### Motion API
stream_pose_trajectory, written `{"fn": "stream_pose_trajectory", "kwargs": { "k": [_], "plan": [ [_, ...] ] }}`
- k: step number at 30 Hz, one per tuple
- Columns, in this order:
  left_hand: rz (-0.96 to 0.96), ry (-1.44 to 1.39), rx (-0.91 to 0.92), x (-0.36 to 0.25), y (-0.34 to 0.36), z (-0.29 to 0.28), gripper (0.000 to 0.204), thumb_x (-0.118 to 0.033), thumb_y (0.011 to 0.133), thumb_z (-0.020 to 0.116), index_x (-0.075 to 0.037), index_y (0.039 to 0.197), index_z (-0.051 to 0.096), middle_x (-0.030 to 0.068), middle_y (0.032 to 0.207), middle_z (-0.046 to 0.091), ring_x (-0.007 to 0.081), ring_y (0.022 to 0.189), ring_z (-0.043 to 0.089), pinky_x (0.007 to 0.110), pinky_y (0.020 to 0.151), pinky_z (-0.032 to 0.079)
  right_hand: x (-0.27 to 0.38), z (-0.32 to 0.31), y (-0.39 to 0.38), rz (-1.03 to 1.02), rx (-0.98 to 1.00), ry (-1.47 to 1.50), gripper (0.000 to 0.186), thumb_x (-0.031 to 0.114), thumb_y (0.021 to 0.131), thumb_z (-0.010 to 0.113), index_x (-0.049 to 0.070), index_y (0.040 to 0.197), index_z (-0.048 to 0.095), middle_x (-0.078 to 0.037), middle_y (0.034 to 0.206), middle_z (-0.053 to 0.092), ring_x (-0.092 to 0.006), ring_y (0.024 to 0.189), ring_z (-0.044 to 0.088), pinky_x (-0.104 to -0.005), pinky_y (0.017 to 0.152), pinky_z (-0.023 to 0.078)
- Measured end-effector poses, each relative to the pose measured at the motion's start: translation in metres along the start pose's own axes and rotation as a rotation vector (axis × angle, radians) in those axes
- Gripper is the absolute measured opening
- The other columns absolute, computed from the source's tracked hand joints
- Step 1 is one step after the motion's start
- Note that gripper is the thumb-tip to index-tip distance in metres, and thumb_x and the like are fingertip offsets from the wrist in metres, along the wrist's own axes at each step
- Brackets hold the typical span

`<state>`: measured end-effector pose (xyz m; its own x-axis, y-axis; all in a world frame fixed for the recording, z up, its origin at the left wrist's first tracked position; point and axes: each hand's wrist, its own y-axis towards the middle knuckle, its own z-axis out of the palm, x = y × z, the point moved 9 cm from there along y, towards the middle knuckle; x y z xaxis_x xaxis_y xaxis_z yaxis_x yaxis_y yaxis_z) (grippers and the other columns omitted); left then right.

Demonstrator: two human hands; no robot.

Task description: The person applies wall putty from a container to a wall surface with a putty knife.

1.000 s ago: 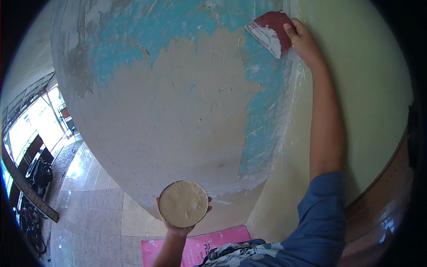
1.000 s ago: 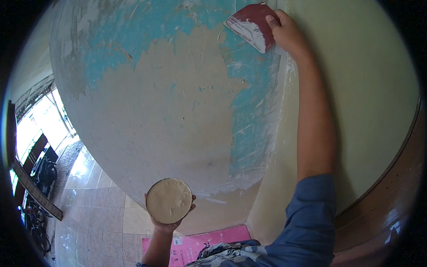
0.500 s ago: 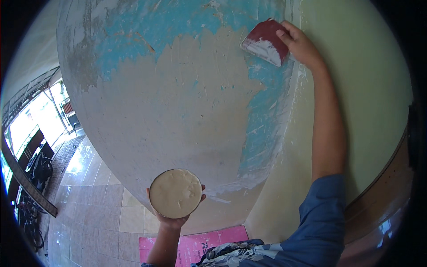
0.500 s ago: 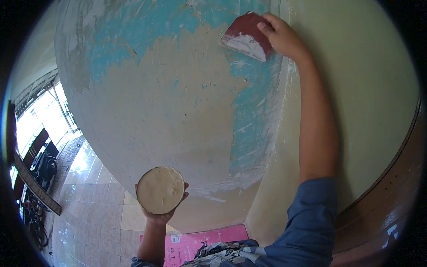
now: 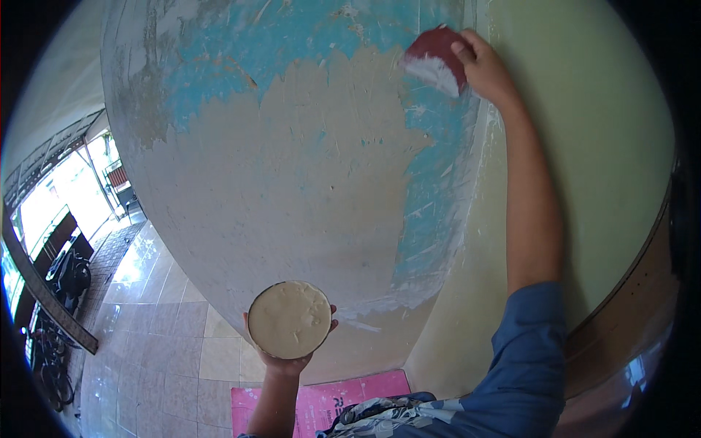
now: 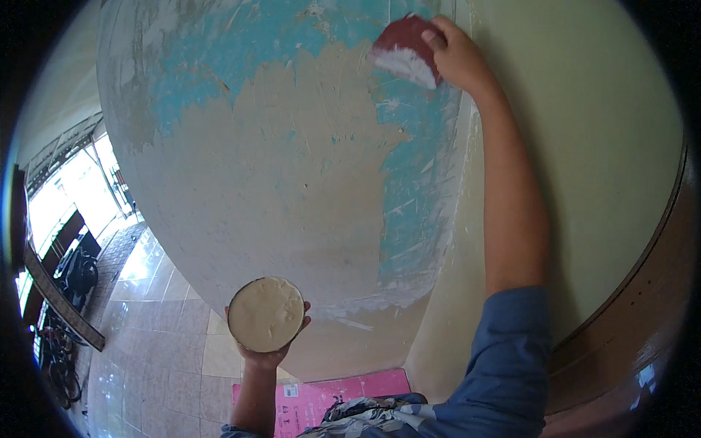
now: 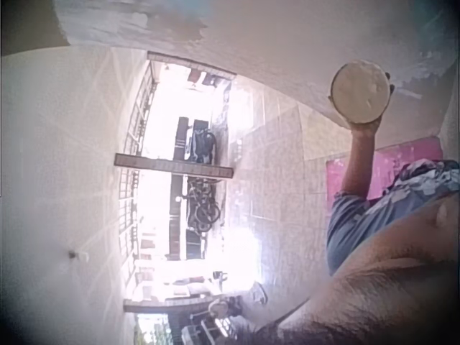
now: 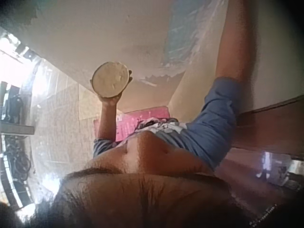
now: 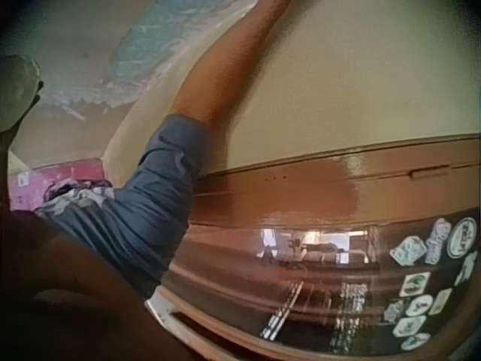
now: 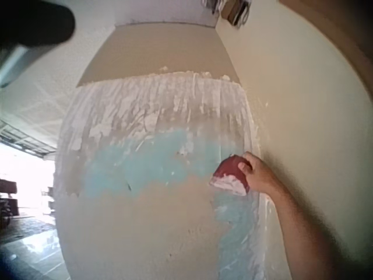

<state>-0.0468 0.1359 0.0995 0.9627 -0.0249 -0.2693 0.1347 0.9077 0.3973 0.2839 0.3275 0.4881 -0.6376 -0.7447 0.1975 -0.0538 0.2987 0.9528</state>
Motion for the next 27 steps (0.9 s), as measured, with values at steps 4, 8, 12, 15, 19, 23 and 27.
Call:
{"fn": "stream_pose_trajectory", "kwargs": {
  "k": [4,8,12,15,19,23,27],
  "plan": [
    [-0.003,-0.089,-0.077,-0.002,-0.008,-0.021,0.098,-0.080,0.082,0.049,-0.013,0.151,0.031,0.0263,0.150,0.034,0.0602,0.136,0.025,0.074,0.109,0.026,-0.014,-0.021,0.012,0.082,-0.019,0.138,0.034,0.029,0.101,0.054,0.001,0.120,0.057,-0.020,0.114,0.066,-0.0300,0.103,0.064,-0.0364,0.091,0.047],
    [0.010,-0.017,-0.055,0.000,-0.010,-0.018,0.096,-0.079,0.083,0.049,-0.011,0.150,0.033,0.0267,0.147,0.037,0.0592,0.134,0.031,0.071,0.108,0.030,-0.010,0.017,-0.010,0.044,0.239,0.121,0.040,0.032,0.101,0.054,0.002,0.128,0.055,-0.018,0.122,0.064,-0.0297,0.114,0.060,-0.0340,0.098,0.044],
    [0.002,0.065,-0.027,0.005,-0.007,-0.014,0.094,-0.077,0.085,0.048,-0.009,0.149,0.034,0.0267,0.145,0.041,0.0584,0.132,0.035,0.069,0.106,0.035,0.005,-0.001,0.005,-0.050,-0.041,-0.001,0.039,0.031,0.101,0.054,0.002,0.126,0.056,-0.020,0.118,0.065,-0.0343,0.108,0.063,-0.0365,0.094,0.046],
    [0.014,0.040,-0.037,0.005,-0.008,-0.015,0.095,-0.078,0.085,0.047,-0.009,0.149,0.034,0.0268,0.145,0.040,0.0589,0.133,0.034,0.070,0.105,0.035,-0.009,-0.023,0.013,0.080,-0.115,0.060,0.039,0.030,0.101,0.054,0.002,0.127,0.056,-0.020,0.116,0.066,-0.0338,0.105,0.064,-0.0368,0.093,0.047],
    [0.011,-0.015,-0.043,0.006,-0.009,-0.016,0.096,-0.078,0.085,0.046,-0.009,0.150,0.034,0.0272,0.146,0.039,0.0593,0.134,0.032,0.070,0.107,0.034,-0.009,0.003,-0.006,0.001,0.165,0.302,0.037,0.030,0.101,0.054,0.002,0.124,0.057,-0.018,0.111,0.069,-0.0325,0.101,0.065,-0.0378,0.091,0.048],
    [0.011,0.037,-0.104,0.005,-0.009,-0.027,0.097,-0.082,0.081,0.046,-0.013,0.149,0.034,0.0246,0.147,0.039,0.0585,0.132,0.034,0.073,0.107,0.029,0.009,0.005,-0.005,-0.136,-0.020,-0.061,0.037,0.029,0.101,0.054,0.000,0.124,0.056,-0.017,0.112,0.069,-0.0324,0.101,0.065,-0.0373,0.091,0.048],
    [0.024,0.024,-0.033,0.005,-0.007,-0.019,0.095,-0.078,0.085,0.048,-0.009,0.149,0.034,0.0268,0.146,0.039,0.0593,0.132,0.034,0.070,0.109,0.031,-0.009,-0.015,0.012,0.086,-0.017,0.086,0.046,0.032,0.103,0.053,-0.002,0.134,0.051,-0.013,0.120,0.064,-0.0199,0.110,0.059,-0.0288,0.100,0.042]
  ]
}}
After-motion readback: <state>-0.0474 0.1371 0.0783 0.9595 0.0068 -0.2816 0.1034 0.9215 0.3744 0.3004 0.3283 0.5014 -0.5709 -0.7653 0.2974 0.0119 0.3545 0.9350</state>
